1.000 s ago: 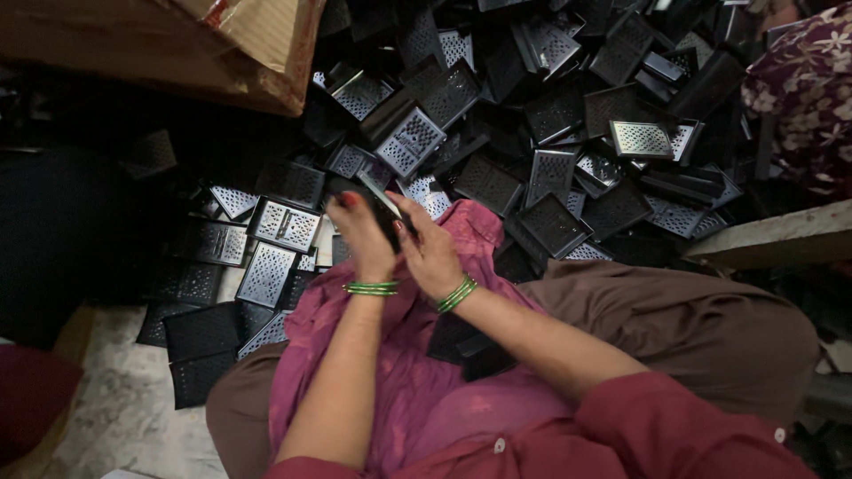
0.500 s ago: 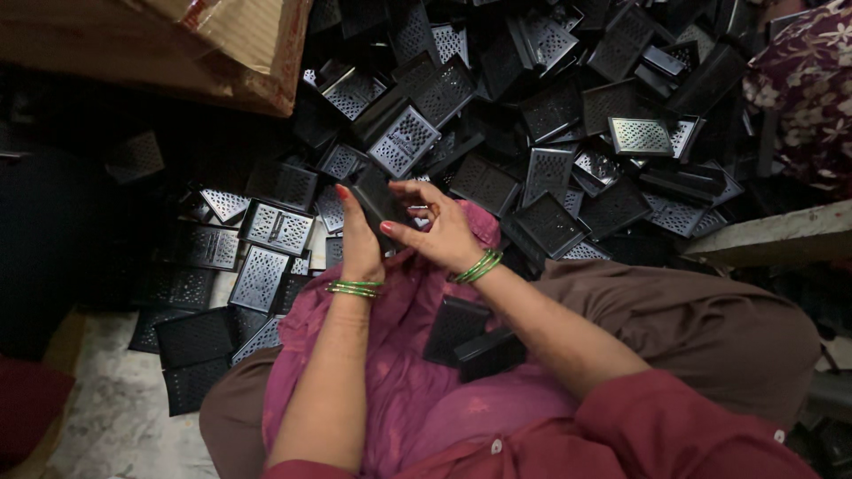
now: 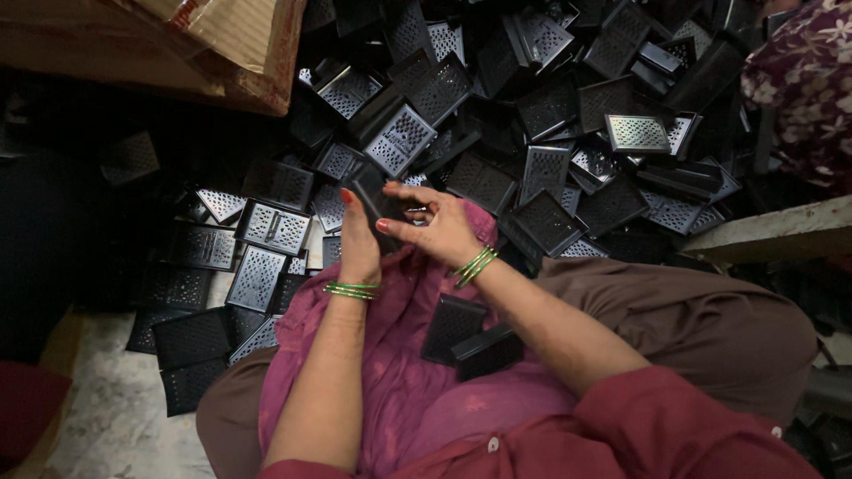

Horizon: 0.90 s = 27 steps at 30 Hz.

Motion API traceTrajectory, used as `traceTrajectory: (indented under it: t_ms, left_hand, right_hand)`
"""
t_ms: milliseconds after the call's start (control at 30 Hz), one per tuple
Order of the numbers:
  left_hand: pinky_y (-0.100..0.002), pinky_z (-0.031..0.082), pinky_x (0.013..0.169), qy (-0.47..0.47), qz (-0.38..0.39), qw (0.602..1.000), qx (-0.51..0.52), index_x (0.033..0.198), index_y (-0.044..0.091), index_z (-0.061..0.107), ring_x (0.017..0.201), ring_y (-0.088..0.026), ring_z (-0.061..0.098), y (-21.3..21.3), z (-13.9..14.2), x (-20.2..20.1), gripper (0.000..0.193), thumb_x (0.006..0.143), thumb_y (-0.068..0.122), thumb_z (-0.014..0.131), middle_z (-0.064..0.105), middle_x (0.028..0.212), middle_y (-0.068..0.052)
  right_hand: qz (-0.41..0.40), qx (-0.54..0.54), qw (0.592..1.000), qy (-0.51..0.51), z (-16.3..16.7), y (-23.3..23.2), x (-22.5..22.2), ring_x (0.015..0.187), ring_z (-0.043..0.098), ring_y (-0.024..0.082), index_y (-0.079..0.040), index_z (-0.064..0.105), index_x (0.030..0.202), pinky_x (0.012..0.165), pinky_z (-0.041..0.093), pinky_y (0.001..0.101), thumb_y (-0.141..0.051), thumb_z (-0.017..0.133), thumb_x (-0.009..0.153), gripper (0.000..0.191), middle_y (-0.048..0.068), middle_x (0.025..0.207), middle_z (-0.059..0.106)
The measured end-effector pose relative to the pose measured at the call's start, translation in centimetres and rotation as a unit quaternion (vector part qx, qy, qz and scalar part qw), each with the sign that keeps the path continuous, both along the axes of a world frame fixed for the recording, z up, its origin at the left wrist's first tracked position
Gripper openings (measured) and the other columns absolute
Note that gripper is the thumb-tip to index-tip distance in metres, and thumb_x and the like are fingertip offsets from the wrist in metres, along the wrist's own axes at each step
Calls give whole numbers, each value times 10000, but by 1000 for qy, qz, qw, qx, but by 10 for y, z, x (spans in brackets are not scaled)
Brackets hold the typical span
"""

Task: The person sits on the floor and repeatedly picks up black plastic trays and their perforated inserts. They align and press the two parts together, then place the assembled unit on their lap. The process continues with many similar trays scattered around.

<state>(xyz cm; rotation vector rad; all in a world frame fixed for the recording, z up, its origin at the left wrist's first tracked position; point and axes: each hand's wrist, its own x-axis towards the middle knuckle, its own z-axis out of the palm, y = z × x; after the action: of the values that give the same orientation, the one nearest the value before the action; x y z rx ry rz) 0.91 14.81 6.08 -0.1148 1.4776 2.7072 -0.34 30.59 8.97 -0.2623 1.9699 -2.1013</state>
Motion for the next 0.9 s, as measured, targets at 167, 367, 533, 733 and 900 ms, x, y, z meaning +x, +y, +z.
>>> traceTrajectory:
  t_ms: [167, 367, 533, 733, 900]
  left_hand:
    - [-342, 527, 999, -17, -5, 1000, -22, 1357, 1, 581, 1135, -192, 660, 1, -1, -1, 782, 1015, 674, 379, 667, 1267, -95]
    - [-294, 498, 940, -56, 33, 992, -108, 1338, 10, 594, 1060, -131, 614, 6, -13, -3, 642, 1035, 563, 475, 661, 1217, -59]
    - [-327, 495, 830, -61, 109, 978, -168, 1138, -4, 644, 926, -153, 586, -4, -25, -9, 448, 1053, 433, 585, 679, 1050, -64]
    - [-538, 493, 729, -39, 195, 814, -546, 966, -2, 680, 828, -456, 656, -4, -20, -1, 466, 1081, 401, 476, 697, 871, -254]
    - [-587, 474, 732, -34, 179, 794, -580, 938, -5, 653, 836, -511, 636, 1, -1, 5, 487, 1082, 413, 449, 685, 859, -283]
  right_hand:
    - [-3, -26, 1000, -6, -5, -3, -2, 1175, 655, 154, -15, 654, 1332, 1005, 575, 328, -180, 892, 797, 607, 70, 1442, 625]
    - [-68, 98, 985, 125, -1, -6, 5, 1158, 675, 177, -25, 646, 1312, 941, 594, 323, -230, 883, 819, 584, 106, 1323, 675]
    - [-47, 138, 979, 140, 8, 4, 3, 1017, 677, 255, -35, 477, 1389, 820, 595, 365, -305, 778, 914, 624, 168, 1129, 661]
    - [-21, 322, 938, 129, -4, -2, 7, 895, 705, 404, -35, 507, 1275, 757, 543, 481, -439, 615, 1021, 489, 244, 962, 683]
    - [-48, 338, 929, 142, -8, -5, 13, 861, 688, 404, -41, 510, 1183, 716, 525, 485, -453, 613, 1025, 453, 229, 927, 682]
